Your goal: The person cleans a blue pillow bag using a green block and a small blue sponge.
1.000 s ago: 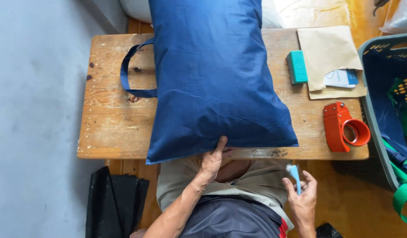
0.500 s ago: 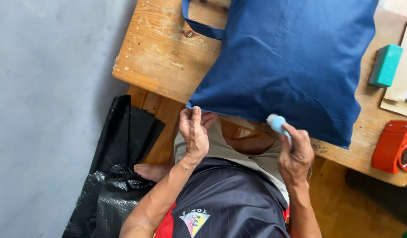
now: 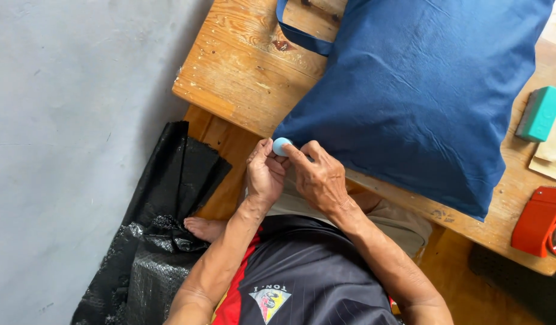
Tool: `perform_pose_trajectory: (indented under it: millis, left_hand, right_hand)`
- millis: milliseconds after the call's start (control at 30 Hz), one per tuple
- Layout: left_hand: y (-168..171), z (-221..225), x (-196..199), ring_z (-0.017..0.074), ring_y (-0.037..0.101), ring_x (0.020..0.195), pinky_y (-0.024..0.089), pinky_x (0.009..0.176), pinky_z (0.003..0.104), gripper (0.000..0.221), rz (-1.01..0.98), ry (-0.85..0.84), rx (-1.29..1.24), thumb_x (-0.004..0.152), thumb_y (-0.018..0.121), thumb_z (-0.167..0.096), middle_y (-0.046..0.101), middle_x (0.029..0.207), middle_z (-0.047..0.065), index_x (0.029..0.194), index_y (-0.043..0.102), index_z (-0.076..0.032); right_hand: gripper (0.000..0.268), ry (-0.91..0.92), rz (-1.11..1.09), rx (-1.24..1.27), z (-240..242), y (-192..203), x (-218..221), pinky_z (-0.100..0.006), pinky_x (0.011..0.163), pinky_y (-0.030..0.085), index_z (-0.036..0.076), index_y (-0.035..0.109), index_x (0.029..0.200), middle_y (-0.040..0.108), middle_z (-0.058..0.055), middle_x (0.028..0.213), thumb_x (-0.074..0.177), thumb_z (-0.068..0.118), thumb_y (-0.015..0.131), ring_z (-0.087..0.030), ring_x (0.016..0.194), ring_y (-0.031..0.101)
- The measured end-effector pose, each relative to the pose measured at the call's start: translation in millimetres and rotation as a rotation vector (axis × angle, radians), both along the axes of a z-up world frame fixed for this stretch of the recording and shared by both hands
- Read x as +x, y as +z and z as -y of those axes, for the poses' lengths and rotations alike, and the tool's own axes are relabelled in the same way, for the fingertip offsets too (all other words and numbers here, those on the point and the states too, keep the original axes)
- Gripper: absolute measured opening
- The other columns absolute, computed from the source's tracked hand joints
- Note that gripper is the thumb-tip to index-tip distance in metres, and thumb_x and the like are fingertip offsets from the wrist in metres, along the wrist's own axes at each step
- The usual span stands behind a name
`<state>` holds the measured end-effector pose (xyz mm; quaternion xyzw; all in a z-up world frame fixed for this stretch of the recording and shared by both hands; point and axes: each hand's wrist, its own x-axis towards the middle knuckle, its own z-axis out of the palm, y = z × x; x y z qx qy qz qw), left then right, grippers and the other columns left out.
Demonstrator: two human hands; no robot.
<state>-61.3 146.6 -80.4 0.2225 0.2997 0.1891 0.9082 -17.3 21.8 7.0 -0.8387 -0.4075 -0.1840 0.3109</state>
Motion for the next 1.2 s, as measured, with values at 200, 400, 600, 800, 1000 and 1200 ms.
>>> perform_pose_trajectory:
  millis: [200,400,600,800,1000,1200]
  left_hand:
    - [15.5,8.7,-5.1,0.0319,0.078,0.086,0.066,0.08,0.05,0.014,0.007,-0.064,-0.033,0.099,0.06,-0.016,0.078,0.086,0.017,0.087,0.065,-0.01]
    - [21.9,1.1,-5.0,0.0344,0.077,0.086,0.065,0.085,0.054,0.015,0.004,-0.102,-0.079,0.097,0.06,-0.014,0.076,0.082,0.017,0.085,0.065,-0.007]
    - [22.0,3.5,-5.5,0.0359,0.077,0.089,0.062,0.09,0.056,0.015,0.004,-0.073,-0.06,0.097,0.059,-0.015,0.077,0.087,0.022,0.085,0.067,-0.009]
    - [8.3,7.2,-5.6,0.036,0.077,0.088,0.062,0.089,0.057,0.014,-0.012,-0.045,0.069,0.099,0.061,-0.014,0.076,0.087,0.021,0.089,0.065,-0.005]
    - [25.3,10.4,-4.3,0.0344,0.078,0.084,0.064,0.086,0.056,0.014,-0.045,0.019,0.1,0.1,0.061,-0.017,0.076,0.085,0.019,0.089,0.065,-0.009]
    - [77.3,34.0,5.9,0.035,0.078,0.084,0.064,0.084,0.056,0.021,-0.029,0.004,0.111,0.102,0.063,-0.03,0.076,0.087,0.016,0.09,0.064,-0.013]
  right_hand:
    - [0.019,-0.088,-0.025,-0.142,26.7,30.5,-13.2,-0.033,0.053,0.051,0.024,0.072,0.113,0.048,0.0,0.08,0.101,0.02,0.058,-0.023,0.059,0.06]
    - [0.031,-0.011,-0.057,0.036,10.1,9.0,-7.4,-0.032,0.065,0.056,0.027,0.074,0.118,0.051,0.001,0.083,0.1,0.014,0.054,-0.022,0.066,0.064]
    - [0.025,-0.078,-0.036,0.005,31.5,10.2,0.1,-0.035,0.062,0.055,0.019,0.076,0.112,0.053,-0.003,0.082,0.097,0.009,0.057,-0.024,0.066,0.064]
    - [0.028,-0.01,-0.081,0.094,23.8,24.2,-2.7,-0.03,0.065,0.056,0.025,0.077,0.112,0.054,0.003,0.081,0.098,0.011,0.057,-0.019,0.065,0.064]
    - [0.029,-0.101,-0.051,0.025,38.3,5.8,-3.3,-0.035,0.062,0.055,0.023,0.075,0.115,0.053,-0.001,0.08,0.096,0.009,0.058,-0.022,0.064,0.063]
    - [0.025,-0.101,-0.193,0.136,79.7,14.0,-3.7,-0.031,0.059,0.053,0.016,0.076,0.118,0.053,-0.005,0.081,0.098,0.009,0.062,-0.027,0.063,0.061]
